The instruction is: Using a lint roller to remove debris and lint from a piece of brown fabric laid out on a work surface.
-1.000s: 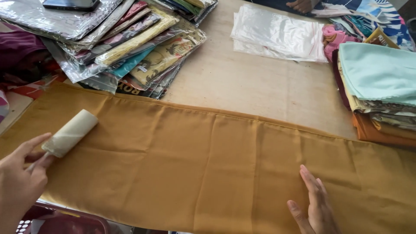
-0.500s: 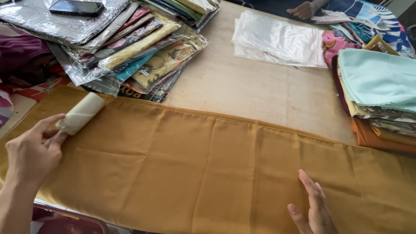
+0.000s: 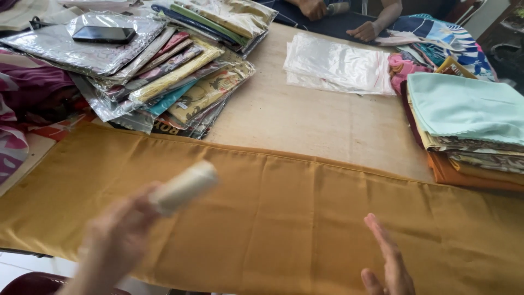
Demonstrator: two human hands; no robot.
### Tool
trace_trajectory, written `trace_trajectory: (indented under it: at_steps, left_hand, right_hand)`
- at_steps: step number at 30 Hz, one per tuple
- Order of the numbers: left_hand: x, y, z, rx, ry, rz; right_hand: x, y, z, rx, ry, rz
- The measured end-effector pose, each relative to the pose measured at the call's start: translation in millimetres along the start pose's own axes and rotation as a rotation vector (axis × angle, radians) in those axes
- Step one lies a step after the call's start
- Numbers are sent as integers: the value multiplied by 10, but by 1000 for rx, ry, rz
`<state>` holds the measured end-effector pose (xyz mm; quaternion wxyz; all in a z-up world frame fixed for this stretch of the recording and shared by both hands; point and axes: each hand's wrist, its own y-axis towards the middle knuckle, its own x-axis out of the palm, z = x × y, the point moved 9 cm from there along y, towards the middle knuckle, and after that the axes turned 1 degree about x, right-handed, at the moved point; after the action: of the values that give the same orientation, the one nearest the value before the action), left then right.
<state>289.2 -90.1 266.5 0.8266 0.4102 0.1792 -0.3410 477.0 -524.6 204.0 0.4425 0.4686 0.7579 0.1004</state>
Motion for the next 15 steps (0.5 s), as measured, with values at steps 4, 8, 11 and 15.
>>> trace_trajectory:
  at_steps: [4,8,11,15]
  left_hand:
    - [864,-437,689,-58,-182,-366]
    - [1255,-640,1458,291,-324,-518]
    - [1256,-568,1452,37,-780,-447]
    - [1613,-743,1482,-87,-827,-515]
  right_hand:
    - [432,-353,554,176,359,-95]
    - [1036,-637,1025,556,820,154]
    - [666,-663,833,873,1085,484]
    - [513,-878,786,60,1037,431]
